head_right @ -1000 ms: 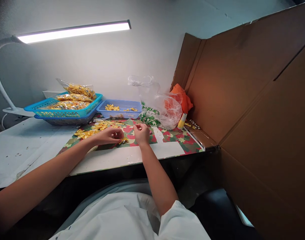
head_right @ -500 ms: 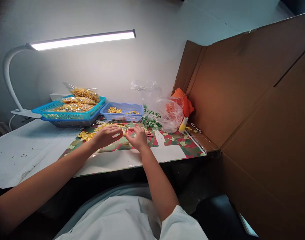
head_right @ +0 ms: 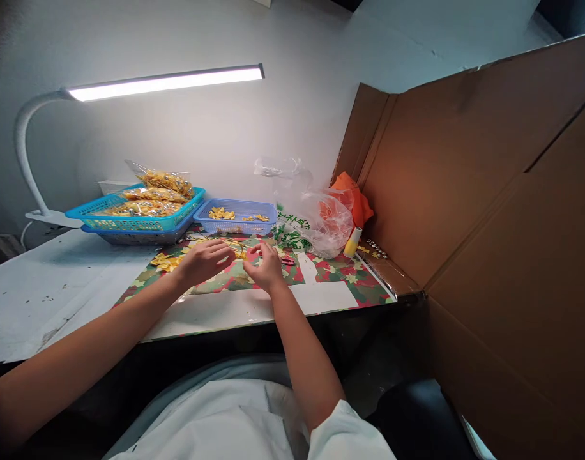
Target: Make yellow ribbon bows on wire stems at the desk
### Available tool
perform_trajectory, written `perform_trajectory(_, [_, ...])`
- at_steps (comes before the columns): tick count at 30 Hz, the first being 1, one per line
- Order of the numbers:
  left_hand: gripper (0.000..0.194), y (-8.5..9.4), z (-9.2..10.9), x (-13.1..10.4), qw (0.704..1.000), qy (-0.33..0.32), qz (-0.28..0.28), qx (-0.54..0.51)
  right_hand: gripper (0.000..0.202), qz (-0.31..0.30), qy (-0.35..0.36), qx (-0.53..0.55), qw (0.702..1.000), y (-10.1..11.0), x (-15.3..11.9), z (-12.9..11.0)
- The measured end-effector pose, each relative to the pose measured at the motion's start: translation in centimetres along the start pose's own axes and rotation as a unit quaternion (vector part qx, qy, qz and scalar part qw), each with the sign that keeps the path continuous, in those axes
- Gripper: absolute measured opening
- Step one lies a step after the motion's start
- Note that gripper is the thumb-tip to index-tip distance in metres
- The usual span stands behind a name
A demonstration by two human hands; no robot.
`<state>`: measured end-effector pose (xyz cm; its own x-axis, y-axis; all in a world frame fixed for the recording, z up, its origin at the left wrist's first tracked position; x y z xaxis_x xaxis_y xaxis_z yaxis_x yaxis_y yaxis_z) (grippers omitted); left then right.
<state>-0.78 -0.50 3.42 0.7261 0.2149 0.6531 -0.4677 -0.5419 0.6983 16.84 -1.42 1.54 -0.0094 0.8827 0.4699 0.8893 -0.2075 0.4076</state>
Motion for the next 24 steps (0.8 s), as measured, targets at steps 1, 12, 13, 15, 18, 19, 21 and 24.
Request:
perform_trajectory(1, [0.024,0.0,0.1,0.0,1.000,-0.015,0.011,0.006,0.015,-0.011,-0.001,0.009,1.000,0.0,0.0,0.0])
perform_trajectory(12, [0.024,0.7,0.0,0.2,0.989,0.011,0.081,0.121,0.012,-0.196,-0.018,0.108,0.974,-0.3,-0.9,-0.9])
perform_trajectory(13, [0.024,0.7,0.0,0.2,0.989,0.011,0.082,0.122,0.013,-0.197,-0.016,0.109,0.974,-0.3,-0.9,-1.0])
perform_trajectory(15, [0.024,0.7,0.1,0.2,0.989,0.010,0.086,0.122,0.018,-0.121,-0.021,0.105,0.987,0.0,-0.7,-0.8])
perform_trajectory(18, [0.025,0.6,0.3,0.3,0.988,0.007,0.096,0.118,0.019,0.040,-0.025,0.085,0.995,0.4,-0.3,-0.5])
perform_trajectory(19, [0.025,0.6,0.4,0.3,0.989,0.005,0.097,0.115,0.017,0.066,-0.024,0.077,0.995,0.4,-0.2,-0.4])
perform_trajectory(21, [0.024,0.5,0.7,0.3,0.990,-0.003,0.098,0.103,0.014,0.066,-0.020,0.074,0.995,0.2,-0.1,-0.4])
perform_trajectory(24, [0.022,0.4,1.2,0.5,0.992,-0.028,0.097,0.076,0.015,0.048,-0.019,0.086,0.995,-0.2,-0.1,-0.4])
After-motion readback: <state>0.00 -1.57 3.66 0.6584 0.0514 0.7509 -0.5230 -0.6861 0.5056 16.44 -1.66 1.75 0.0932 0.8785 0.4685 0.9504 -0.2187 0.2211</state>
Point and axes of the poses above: each hand's wrist, its own x-axis towards the middle knuckle, its own y-axis out of the back of the hand, z = x × y, the point moved 2 cm from there along x, towards the middle knuckle, and after that the axes turned 8 degrees about -y, right-handed, at the moved point
